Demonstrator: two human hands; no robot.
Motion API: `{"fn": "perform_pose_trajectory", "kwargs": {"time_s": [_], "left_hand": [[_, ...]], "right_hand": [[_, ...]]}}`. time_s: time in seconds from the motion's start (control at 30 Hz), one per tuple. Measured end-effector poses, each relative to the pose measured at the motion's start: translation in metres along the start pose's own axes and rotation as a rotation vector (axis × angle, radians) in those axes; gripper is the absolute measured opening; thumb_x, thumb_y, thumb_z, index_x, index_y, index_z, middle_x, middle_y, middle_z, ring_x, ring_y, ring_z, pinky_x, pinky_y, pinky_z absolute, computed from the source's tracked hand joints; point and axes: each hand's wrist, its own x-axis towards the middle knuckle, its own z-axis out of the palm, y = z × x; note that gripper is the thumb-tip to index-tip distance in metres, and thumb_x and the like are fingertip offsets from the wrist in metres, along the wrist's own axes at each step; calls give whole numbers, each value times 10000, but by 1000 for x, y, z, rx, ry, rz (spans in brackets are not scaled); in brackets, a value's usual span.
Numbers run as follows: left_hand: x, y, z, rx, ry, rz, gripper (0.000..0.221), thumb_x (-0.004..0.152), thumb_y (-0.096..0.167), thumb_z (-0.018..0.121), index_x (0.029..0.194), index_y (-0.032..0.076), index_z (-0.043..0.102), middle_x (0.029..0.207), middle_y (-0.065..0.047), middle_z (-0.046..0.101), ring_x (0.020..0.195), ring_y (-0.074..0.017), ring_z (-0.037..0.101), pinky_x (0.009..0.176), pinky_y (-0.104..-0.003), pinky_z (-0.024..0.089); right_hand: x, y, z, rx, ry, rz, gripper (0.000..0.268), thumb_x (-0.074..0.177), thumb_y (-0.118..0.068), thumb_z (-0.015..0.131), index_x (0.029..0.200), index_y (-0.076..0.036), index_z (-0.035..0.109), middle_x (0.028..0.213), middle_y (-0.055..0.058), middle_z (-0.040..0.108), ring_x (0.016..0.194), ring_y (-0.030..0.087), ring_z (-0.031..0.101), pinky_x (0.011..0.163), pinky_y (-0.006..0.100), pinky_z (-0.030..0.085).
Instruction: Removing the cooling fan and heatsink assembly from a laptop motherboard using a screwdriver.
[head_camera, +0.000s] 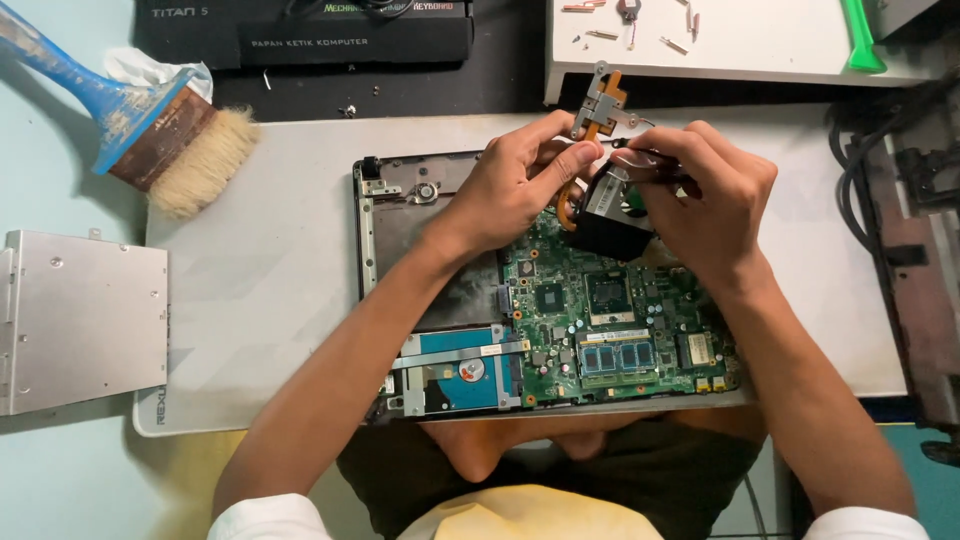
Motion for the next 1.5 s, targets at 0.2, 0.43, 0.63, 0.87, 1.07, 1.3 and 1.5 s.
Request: {"fn": "perform_pose_trajectory", "kwargs": {"time_s": [0.2,0.43,0.63,0.87,1.07,1.3,1.5], "left_hand": [[1,2,-1,-9,-64,0,247,1211,276,639,1268,50,719,1095,-65,832,899,-105,714,766,-268,568],[4,-20,2,-126,-13,-44,203,1252,257,621,1276,70,696,980,-159,855,828,-149,823,740,-352,781],[2,-10,-2,-32,-8,-55,210,1197,260,632,1224,58,684,1057,-83,869,924,-137,827,786,-292,679],[7,-38,-10,-117,196,-98,305,1183,276,633,1329,12,680,1086,-147,852,822,-166,829,711,-282,695],[8,-40,-13,-192,229,-145,322,1175,277,645,1373,26,683,1139,-162,845,779,-139,782,662,-267,668],[6,-23,-5,-139,282,-29,422,1181,345,614,1428,2,612,1169,-199,792,816,-217,861,705,-318,810],[6,-26,-15,-328,359,-38,477,1172,301,630,1449,-82,567,1167,-228,777,851,-278,897,752,-354,832]], "right_hand": [[4,4,-3,103,-27,153,176,1154,151,986,1262,129,849,950,124,784,711,156,531,645,311,400],[-1,22,4,217,4,-13,143,1137,89,934,1156,-37,869,792,85,613,617,225,507,613,358,485],[-12,40,-20,254,-188,110,157,1088,14,866,1092,74,721,1023,137,629,802,191,495,724,343,398],[-23,57,-23,375,-66,96,330,922,-225,711,771,-48,477,831,92,505,718,193,354,702,378,287],[-21,53,-31,301,-81,93,391,958,-107,835,829,-47,470,886,118,554,765,218,428,726,363,341],[-34,66,-29,192,250,194,534,1286,33,739,889,-41,389,914,80,452,752,160,255,714,362,238],[-25,51,-20,45,28,-35,721,1122,176,943,722,-23,377,723,71,472,623,195,269,617,388,234]]}}
